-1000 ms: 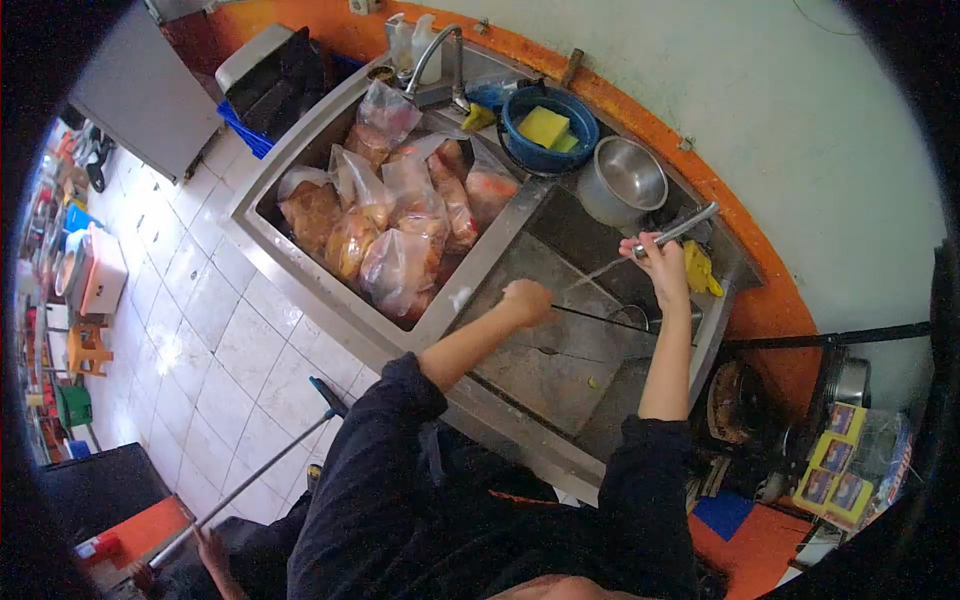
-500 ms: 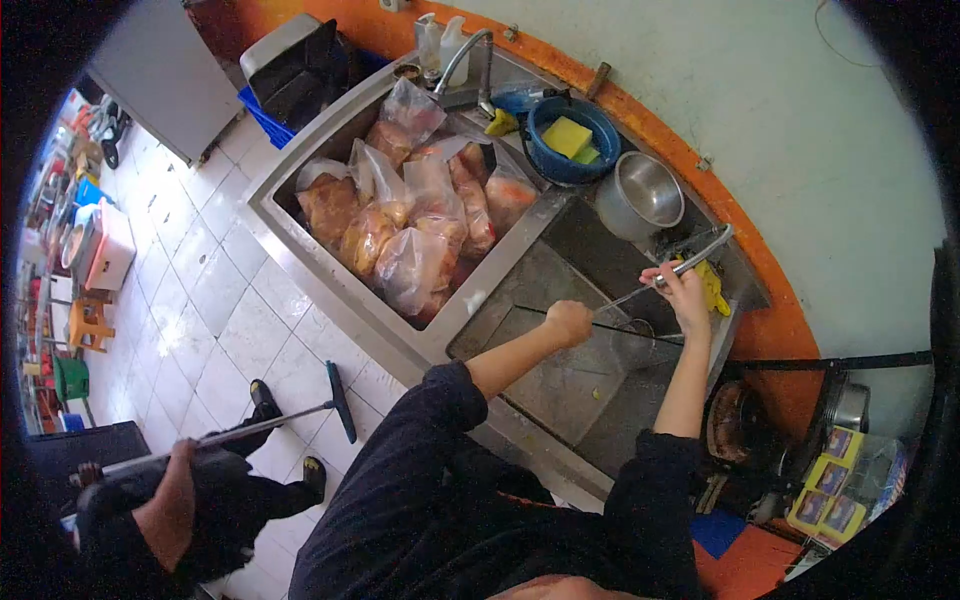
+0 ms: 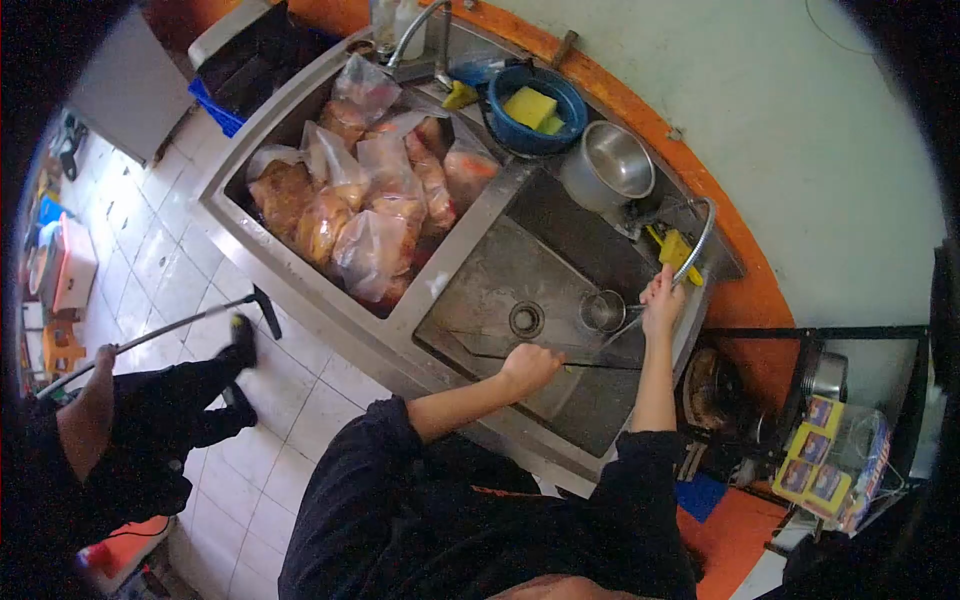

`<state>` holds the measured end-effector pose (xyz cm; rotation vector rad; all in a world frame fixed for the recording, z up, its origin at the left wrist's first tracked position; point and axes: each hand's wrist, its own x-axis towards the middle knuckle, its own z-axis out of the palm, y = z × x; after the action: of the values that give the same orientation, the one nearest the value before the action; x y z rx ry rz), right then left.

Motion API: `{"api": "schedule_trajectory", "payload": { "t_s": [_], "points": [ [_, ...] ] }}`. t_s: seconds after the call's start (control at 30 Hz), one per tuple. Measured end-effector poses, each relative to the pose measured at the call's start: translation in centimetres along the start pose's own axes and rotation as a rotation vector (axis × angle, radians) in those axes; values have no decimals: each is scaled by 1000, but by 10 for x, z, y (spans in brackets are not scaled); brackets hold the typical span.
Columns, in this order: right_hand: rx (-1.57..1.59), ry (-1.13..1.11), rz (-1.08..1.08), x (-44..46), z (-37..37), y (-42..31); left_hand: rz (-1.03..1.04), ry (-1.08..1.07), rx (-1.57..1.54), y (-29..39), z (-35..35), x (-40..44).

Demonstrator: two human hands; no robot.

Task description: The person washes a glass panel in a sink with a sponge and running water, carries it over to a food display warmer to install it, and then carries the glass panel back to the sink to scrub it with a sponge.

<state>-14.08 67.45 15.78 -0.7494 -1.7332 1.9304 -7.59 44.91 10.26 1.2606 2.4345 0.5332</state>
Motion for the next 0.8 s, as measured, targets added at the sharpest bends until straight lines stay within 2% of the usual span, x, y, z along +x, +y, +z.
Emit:
{"api": "schedule_trajectory", "payload": {
  "t_s": [0.1,0.17,0.23,0.27,0.3,0.37,0.4,0.43,0.5,0.53,0.63,0.7,0.73,0.8],
  "points": [
    [65,-7,37,2,-2,8,62,35,79,3,19,-7],
    [108,-38,134,-4,-7,20,79,58,41,5,24,-13],
    [-12,-135,251,-13,-16,46,105,86,5,8,22,-17],
    [-99,-253,312,-20,-25,59,82,74,25,10,22,-19],
    [-316,-263,435,-29,-27,67,58,63,43,11,21,-19],
    [-610,-542,600,-41,-35,80,53,30,10,14,4,-20],
    [-866,-664,678,-38,-43,95,27,-11,-13,15,-1,-21],
    [-869,-652,681,-38,-53,110,37,-12,-18,13,6,-19],
    [-1117,-1267,319,-45,-68,131,47,57,23,8,21,-13],
    [-1122,-1263,322,-44,-70,133,51,59,19,8,24,-12],
    [-1231,-1504,367,-47,-60,130,47,96,37,8,24,-16],
    [-1302,-1670,394,-51,-44,122,-3,217,32,10,26,-15],
    [-1307,-1671,397,-56,-33,120,-4,220,27,11,27,-14],
    [-1070,-1796,401,-72,1,104,-113,201,59,11,24,-11]
  ]
}}
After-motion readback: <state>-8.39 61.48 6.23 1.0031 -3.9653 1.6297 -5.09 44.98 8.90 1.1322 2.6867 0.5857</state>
